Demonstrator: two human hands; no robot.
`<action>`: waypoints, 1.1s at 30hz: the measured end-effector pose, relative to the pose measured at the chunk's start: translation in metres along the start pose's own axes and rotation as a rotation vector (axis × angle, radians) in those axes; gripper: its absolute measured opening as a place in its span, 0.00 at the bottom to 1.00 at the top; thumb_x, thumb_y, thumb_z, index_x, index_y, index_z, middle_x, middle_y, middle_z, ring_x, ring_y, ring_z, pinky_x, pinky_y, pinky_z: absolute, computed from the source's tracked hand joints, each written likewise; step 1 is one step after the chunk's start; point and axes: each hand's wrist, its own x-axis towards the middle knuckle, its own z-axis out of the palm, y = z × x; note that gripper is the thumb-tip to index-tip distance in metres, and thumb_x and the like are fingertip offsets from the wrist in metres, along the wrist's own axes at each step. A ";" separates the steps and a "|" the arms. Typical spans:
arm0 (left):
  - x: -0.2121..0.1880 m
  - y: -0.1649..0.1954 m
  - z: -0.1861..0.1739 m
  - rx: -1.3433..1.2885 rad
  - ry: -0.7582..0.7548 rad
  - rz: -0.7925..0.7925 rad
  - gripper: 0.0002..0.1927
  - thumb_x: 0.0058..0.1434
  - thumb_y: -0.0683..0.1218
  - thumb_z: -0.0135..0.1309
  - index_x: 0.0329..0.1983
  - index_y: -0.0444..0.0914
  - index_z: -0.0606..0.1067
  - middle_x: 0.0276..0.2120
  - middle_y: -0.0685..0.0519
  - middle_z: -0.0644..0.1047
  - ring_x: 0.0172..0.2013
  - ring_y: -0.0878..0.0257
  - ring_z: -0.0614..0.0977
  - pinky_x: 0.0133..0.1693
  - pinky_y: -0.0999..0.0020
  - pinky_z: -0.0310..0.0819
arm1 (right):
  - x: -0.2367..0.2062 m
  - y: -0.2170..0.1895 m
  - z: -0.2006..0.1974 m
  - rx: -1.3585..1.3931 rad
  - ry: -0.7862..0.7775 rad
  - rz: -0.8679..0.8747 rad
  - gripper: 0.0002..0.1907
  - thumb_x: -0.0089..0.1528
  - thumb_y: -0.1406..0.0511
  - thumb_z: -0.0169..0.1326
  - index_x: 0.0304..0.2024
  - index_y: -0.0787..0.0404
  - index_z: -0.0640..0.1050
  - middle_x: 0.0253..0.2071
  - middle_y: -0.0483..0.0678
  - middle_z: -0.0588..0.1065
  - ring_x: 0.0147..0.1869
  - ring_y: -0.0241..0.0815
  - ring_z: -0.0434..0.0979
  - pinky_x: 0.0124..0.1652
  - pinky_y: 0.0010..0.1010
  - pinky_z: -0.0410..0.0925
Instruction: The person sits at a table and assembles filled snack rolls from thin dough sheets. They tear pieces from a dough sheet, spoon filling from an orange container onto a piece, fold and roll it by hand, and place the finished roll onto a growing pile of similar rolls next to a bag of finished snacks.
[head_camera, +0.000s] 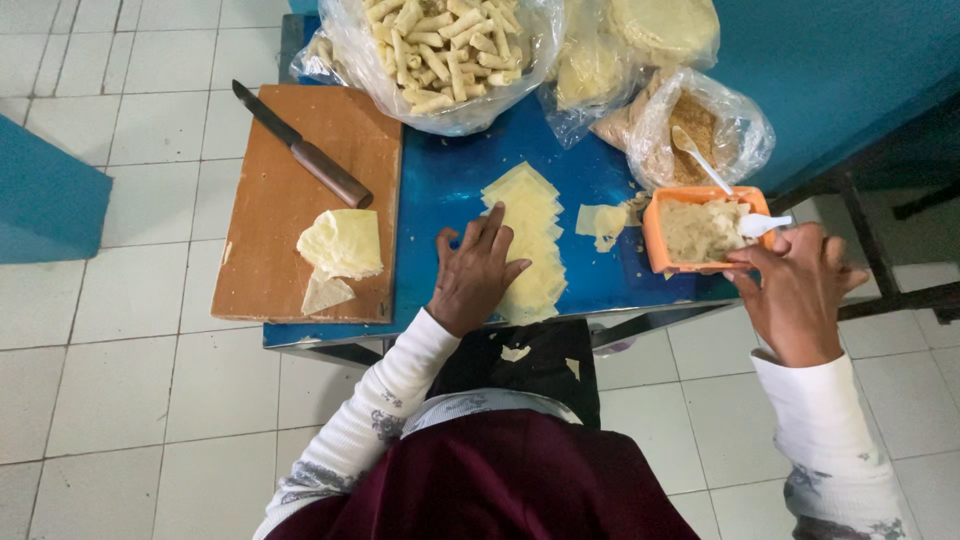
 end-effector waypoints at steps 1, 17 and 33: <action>0.001 0.000 0.000 0.000 0.004 0.001 0.23 0.64 0.57 0.58 0.50 0.36 0.70 0.67 0.42 0.68 0.58 0.52 0.71 0.53 0.41 0.58 | 0.001 0.001 0.003 0.005 0.011 0.006 0.10 0.60 0.61 0.70 0.41 0.41 0.83 0.49 0.43 0.62 0.62 0.52 0.60 0.55 0.53 0.55; 0.000 0.000 0.001 0.002 0.012 -0.003 0.23 0.64 0.57 0.58 0.50 0.36 0.71 0.66 0.41 0.69 0.59 0.51 0.72 0.54 0.38 0.57 | 0.009 0.002 0.016 0.484 0.084 -0.005 0.10 0.60 0.63 0.68 0.42 0.42 0.83 0.39 0.40 0.61 0.58 0.47 0.59 0.59 0.40 0.57; -0.003 -0.005 -0.004 -0.168 0.041 -0.036 0.18 0.68 0.53 0.57 0.52 0.37 0.71 0.66 0.41 0.69 0.61 0.50 0.73 0.58 0.45 0.60 | 0.029 -0.069 -0.017 0.589 0.142 -0.173 0.26 0.54 0.77 0.58 0.50 0.45 0.84 0.43 0.46 0.57 0.54 0.48 0.58 0.52 0.35 0.59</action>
